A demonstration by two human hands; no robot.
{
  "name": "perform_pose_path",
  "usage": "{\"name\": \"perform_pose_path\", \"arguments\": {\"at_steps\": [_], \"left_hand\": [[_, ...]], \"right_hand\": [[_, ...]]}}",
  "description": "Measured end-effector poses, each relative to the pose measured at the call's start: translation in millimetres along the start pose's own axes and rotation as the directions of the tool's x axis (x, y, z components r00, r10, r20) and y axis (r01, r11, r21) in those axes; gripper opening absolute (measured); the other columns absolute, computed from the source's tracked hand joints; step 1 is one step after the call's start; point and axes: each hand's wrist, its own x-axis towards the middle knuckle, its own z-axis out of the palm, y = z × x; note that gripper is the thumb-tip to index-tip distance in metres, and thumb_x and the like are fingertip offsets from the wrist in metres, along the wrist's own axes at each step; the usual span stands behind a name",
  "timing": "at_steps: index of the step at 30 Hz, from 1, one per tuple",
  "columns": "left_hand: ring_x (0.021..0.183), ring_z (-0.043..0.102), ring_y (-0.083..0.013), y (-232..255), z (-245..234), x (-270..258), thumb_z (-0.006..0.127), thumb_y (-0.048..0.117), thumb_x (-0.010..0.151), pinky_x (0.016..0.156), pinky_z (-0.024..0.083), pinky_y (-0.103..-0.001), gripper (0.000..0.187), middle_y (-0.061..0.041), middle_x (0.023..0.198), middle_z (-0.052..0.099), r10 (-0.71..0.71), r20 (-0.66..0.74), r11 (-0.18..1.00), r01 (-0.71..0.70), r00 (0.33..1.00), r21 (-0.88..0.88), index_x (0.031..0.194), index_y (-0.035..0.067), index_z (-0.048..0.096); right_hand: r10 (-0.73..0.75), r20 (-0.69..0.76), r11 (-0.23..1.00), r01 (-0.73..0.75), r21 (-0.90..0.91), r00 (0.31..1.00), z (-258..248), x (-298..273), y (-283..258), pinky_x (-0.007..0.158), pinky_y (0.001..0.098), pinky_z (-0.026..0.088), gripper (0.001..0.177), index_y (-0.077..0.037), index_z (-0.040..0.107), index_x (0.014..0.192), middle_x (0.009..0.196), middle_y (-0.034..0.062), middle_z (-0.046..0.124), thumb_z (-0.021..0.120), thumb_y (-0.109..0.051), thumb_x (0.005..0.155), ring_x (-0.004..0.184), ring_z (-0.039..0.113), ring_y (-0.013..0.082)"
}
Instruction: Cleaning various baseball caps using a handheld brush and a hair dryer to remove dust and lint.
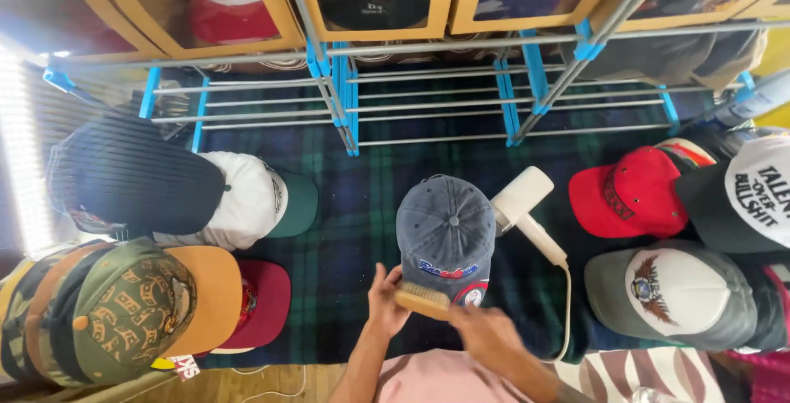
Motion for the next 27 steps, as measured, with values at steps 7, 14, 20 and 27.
{"name": "perform_pose_path", "arguments": {"at_steps": [7, 14, 20, 27], "left_hand": [[0.075, 0.066, -0.0132, -7.5, 8.4, 9.7, 0.064, 0.016, 0.101, 0.066, 0.053, -0.033, 0.015, 0.001, 0.082, 0.067, 0.119, -0.05, 0.959, -0.102, 0.992, 0.263, 0.087, 0.017, 0.059], [0.086, 0.067, -0.0174, -1.1, -11.3, 23.0, 0.071, 0.032, 0.095, 0.065, 0.054, -0.039, 0.021, -0.003, 0.096, 0.073, 0.101, -0.027, 0.907, -0.081, 0.995, 0.413, 0.097, 0.013, 0.062], [0.084, 0.065, -0.0126, -6.7, -4.6, 23.0, 0.062, 0.022, 0.103, 0.074, 0.054, -0.031, 0.017, -0.002, 0.089, 0.069, 0.154, -0.039, 0.934, -0.133, 0.987, 0.331, 0.09, 0.012, 0.059], [0.097, 0.067, -0.0158, -23.6, 0.5, 14.7, 0.065, 0.025, 0.101, 0.083, 0.055, -0.035, 0.013, -0.003, 0.101, 0.073, 0.235, -0.111, 0.926, -0.187, 0.966, 0.329, 0.096, 0.012, 0.063]], "right_hand": [[-0.071, -0.245, 0.937, 0.149, 0.317, 0.967, 49.5, -20.5, 84.1, 0.088, 0.0382, 0.049, 0.036, -0.023, 0.067, 0.13, 0.11, 0.0005, 0.059, 0.051, -0.036, 0.101, 0.096, 0.071, 0.0217], [0.391, -0.583, 0.895, -0.147, 0.42, 0.712, 107.3, -31.1, 187.9, 0.075, 0.0429, 0.056, 0.032, -0.018, 0.075, 0.096, 0.094, 0.0058, 0.071, 0.063, -0.047, 0.093, 0.086, 0.071, 0.0272], [-0.018, -0.714, 0.823, 0.416, 0.387, 0.7, 52.5, -15.2, 98.2, 0.055, 0.0325, 0.04, 0.027, -0.01, 0.067, 0.081, 0.073, 0.0028, 0.053, 0.072, -0.035, 0.092, 0.06, 0.052, 0.0165], [0.538, -0.759, 0.827, -0.056, 0.559, 0.368, 45.3, 0.3, 157.8, 0.072, 0.0423, 0.045, 0.037, -0.008, 0.065, 0.078, 0.075, 0.0074, 0.056, 0.065, -0.037, 0.1, 0.072, 0.059, 0.0283]]}}
